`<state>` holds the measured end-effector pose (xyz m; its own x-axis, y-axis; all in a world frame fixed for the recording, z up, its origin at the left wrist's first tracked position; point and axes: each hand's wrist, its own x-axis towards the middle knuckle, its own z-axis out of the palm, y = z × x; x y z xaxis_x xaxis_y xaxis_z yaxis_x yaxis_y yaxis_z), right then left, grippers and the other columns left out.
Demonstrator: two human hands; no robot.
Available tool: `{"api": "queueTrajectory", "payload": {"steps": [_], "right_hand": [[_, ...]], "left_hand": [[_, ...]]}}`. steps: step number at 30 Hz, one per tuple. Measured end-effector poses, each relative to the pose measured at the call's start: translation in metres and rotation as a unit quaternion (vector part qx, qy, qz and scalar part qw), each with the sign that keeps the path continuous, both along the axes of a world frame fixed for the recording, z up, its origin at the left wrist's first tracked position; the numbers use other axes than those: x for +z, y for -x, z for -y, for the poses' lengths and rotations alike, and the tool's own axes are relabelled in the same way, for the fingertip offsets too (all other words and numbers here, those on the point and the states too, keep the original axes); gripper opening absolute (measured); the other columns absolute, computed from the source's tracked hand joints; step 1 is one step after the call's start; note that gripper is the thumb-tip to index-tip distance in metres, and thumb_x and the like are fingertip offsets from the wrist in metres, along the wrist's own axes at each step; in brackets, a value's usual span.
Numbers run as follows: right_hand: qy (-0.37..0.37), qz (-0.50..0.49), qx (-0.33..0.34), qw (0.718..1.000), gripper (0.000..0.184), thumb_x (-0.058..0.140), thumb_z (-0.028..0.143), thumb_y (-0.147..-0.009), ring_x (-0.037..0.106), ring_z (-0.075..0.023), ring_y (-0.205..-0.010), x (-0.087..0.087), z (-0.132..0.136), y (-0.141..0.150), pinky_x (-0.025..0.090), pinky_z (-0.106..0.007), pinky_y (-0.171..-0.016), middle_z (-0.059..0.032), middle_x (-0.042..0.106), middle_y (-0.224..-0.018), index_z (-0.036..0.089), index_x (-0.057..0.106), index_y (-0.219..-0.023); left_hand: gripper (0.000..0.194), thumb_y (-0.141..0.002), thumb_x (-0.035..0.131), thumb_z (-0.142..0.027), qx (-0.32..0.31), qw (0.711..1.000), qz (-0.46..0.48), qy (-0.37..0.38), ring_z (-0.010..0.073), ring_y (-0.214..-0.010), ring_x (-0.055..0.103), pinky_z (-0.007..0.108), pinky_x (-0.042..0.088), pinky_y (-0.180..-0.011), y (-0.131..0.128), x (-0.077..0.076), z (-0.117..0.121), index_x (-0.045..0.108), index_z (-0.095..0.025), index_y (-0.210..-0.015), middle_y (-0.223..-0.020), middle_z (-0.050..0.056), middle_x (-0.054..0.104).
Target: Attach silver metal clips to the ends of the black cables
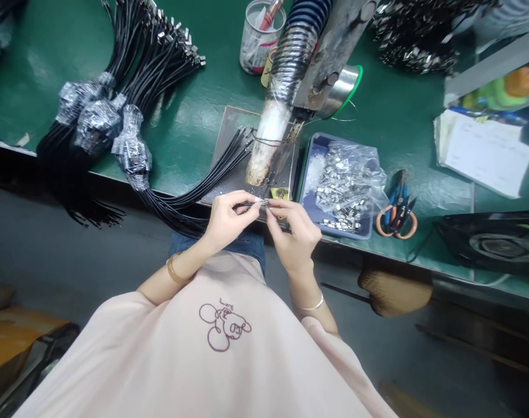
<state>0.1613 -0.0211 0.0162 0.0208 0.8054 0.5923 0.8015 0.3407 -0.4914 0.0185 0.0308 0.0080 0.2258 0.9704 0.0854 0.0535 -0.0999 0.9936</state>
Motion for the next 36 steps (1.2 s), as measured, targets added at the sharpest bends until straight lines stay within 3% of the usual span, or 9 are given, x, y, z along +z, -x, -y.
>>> {"api": "queueTrajectory", "payload": {"steps": [5,12,26,36], "right_hand": [[-0.012,-0.015,0.002,1.0,0.012,0.062,0.014,-0.093,0.075,-0.0168,-0.086,-0.006,-0.007,0.002,0.061,-0.031,-0.078,-0.004,0.078,-0.092,0.023,0.067,-0.086],[0.002,-0.016,-0.01,1.0,0.012,0.063,0.015,-0.092,0.075,-0.0172,-0.087,0.0,-0.006,0.003,0.06,-0.032,-0.079,-0.0036,0.078,-0.094,0.024,0.068,-0.085],[-0.03,-0.009,0.022,0.999,0.017,0.065,0.008,-0.087,0.076,-0.0173,-0.087,0.004,-0.006,0.0,0.062,-0.03,-0.075,-0.005,0.077,-0.095,0.024,0.059,-0.083],[0.017,-0.004,0.062,0.998,0.014,0.063,0.011,-0.09,0.076,-0.016,-0.081,0.013,0.002,-0.009,0.061,-0.027,-0.072,-0.0034,0.078,-0.091,0.023,0.061,-0.083]], "left_hand": [[0.013,-0.08,0.063,-0.02,0.02,0.998,-0.04,-0.05,0.0073,-0.054,0.048,0.019,0.036,-0.049,-0.001,0.0,-0.002,0.072,-0.014,-0.072,-0.066,0.0,0.064],[0.013,-0.082,0.063,-0.02,0.023,0.992,-0.073,-0.103,0.0073,-0.053,0.044,0.021,0.033,-0.049,0.0,0.002,-0.004,0.073,-0.015,-0.074,-0.063,-0.001,0.059],[0.011,-0.082,0.064,-0.016,0.026,0.987,-0.08,-0.139,0.0068,-0.053,0.044,0.018,0.034,-0.05,0.001,0.001,-0.005,0.072,-0.014,-0.076,-0.064,-0.002,0.059],[0.012,-0.078,0.062,-0.015,-0.008,0.987,-0.09,-0.131,0.0064,-0.05,0.035,0.021,0.029,-0.052,0.005,0.004,0.002,0.067,-0.014,-0.068,-0.055,-0.006,0.042]]}}
